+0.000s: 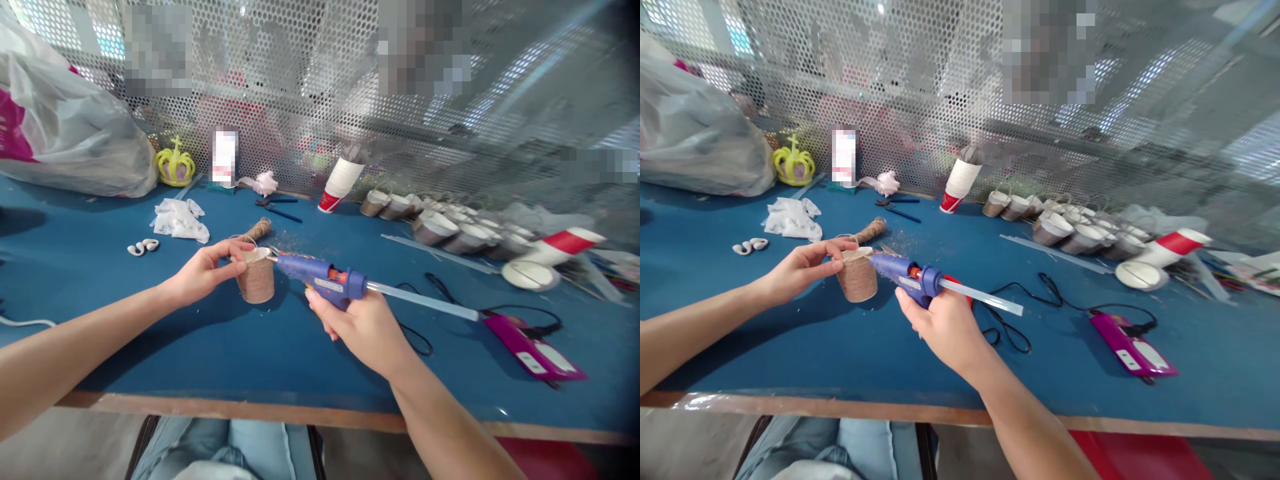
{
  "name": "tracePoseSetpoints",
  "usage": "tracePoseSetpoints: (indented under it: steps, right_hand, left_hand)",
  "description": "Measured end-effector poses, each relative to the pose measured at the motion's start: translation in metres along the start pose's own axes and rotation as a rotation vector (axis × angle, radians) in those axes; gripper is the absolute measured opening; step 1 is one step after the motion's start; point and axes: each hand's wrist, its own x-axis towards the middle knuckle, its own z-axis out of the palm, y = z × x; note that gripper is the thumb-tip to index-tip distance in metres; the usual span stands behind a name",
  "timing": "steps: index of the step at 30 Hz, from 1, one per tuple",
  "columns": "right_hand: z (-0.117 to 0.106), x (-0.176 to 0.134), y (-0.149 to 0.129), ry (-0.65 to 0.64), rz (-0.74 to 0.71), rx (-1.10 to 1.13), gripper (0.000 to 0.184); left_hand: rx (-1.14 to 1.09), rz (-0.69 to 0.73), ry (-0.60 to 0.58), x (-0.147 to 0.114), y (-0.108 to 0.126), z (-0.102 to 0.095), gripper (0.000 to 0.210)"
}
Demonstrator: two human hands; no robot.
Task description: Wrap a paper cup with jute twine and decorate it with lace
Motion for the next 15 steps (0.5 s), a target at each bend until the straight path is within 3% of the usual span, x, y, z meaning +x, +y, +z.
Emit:
tracePoseSetpoints:
  steps: [15]
  right_hand:
    - [-0.0012,0.0067,0.0052,-0.025,0.041,0.062,0.031]
  left_hand:
    - [-0.047,-0.036,-0.061,0.0013,0.0011,-0.0041,0.021]
